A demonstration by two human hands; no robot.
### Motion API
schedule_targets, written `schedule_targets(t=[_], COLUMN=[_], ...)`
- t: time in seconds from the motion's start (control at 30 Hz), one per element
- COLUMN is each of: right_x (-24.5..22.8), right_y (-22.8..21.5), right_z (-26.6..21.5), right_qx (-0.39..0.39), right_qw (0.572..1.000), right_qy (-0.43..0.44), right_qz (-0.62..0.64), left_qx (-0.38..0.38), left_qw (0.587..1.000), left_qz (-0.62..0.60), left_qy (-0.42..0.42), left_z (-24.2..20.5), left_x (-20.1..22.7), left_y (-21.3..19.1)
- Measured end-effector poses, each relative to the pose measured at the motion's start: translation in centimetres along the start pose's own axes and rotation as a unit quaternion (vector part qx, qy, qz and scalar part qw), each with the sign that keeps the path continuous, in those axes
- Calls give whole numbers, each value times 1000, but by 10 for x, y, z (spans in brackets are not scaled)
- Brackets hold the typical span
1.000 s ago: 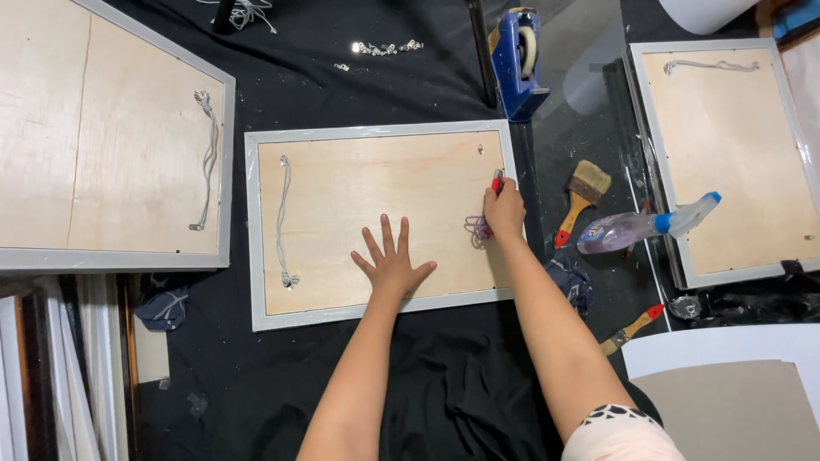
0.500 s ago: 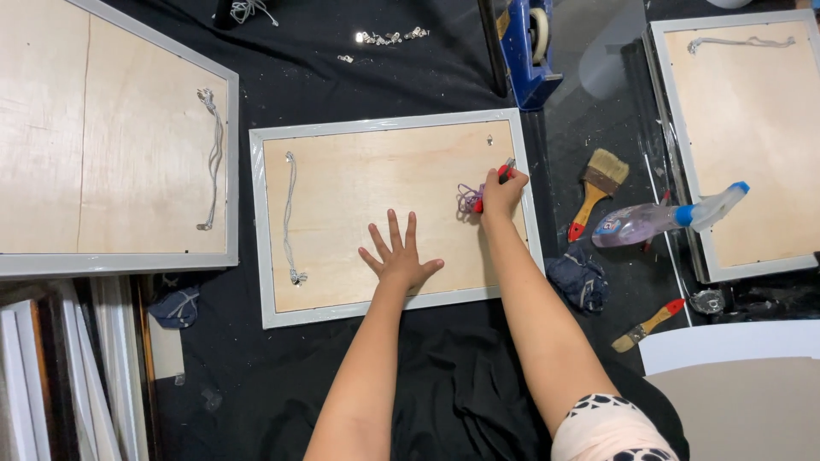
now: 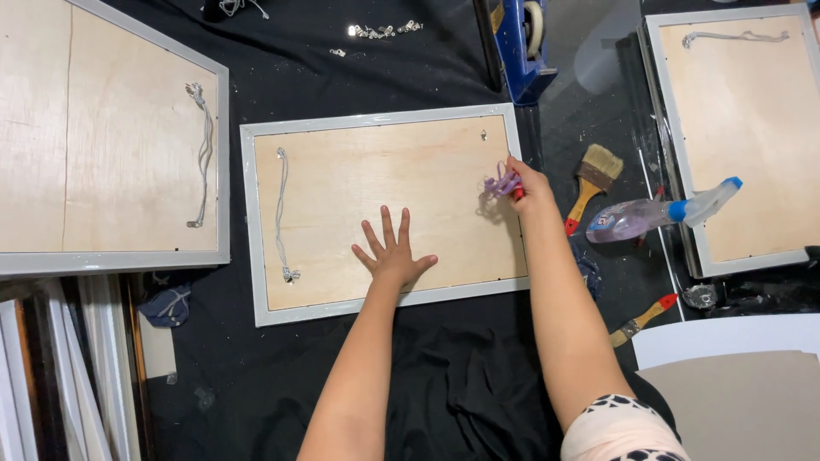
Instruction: Assembling an art frame by cleaning the glass with a brush and trimming the backing material with a utility knife.
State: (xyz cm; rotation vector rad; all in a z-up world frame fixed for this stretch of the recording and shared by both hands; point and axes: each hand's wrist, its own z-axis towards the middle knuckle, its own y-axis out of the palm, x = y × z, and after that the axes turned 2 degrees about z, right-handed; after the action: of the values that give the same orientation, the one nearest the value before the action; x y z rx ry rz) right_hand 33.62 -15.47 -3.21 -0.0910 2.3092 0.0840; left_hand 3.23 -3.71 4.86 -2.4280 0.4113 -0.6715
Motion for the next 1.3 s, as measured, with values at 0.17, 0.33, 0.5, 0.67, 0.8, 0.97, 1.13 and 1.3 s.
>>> schedule_targets(t=[0.17, 0.33, 0.5, 0.67, 0.8, 0.97, 1.13, 1.3], right_x=[-36, -63, -54, -17, 72, 116, 123, 128], right_y=[-17, -28, -45, -59, -99, -105, -93, -95], right_z=[-37, -39, -14, -38, -1, -95, -153, -136], right_qx=[-78, -87, -117, -131, 13, 45, 64, 69], right_qw=[991, 973, 968, 977, 895, 883, 874, 870], right_qy=[92, 181, 194, -14, -103, -137, -208, -223], right_qz=[59, 116, 107, -167, -433, -446, -434, -435], left_qx=[0, 2, 0, 13, 48, 90, 61, 17], left_qw=[1000, 1000, 1000, 1000, 998, 994, 997, 996], left_qz=[2, 3, 7, 18, 32, 57, 53, 87], left_qy=[-2, -4, -3, 1, -5, -4, 7, 20], left_z=[0, 5, 2, 5, 2, -24, -57, -63], left_x=[1, 0, 2, -1, 0, 26, 22, 15], left_y=[-1, 2, 1, 6, 11, 42, 78, 68])
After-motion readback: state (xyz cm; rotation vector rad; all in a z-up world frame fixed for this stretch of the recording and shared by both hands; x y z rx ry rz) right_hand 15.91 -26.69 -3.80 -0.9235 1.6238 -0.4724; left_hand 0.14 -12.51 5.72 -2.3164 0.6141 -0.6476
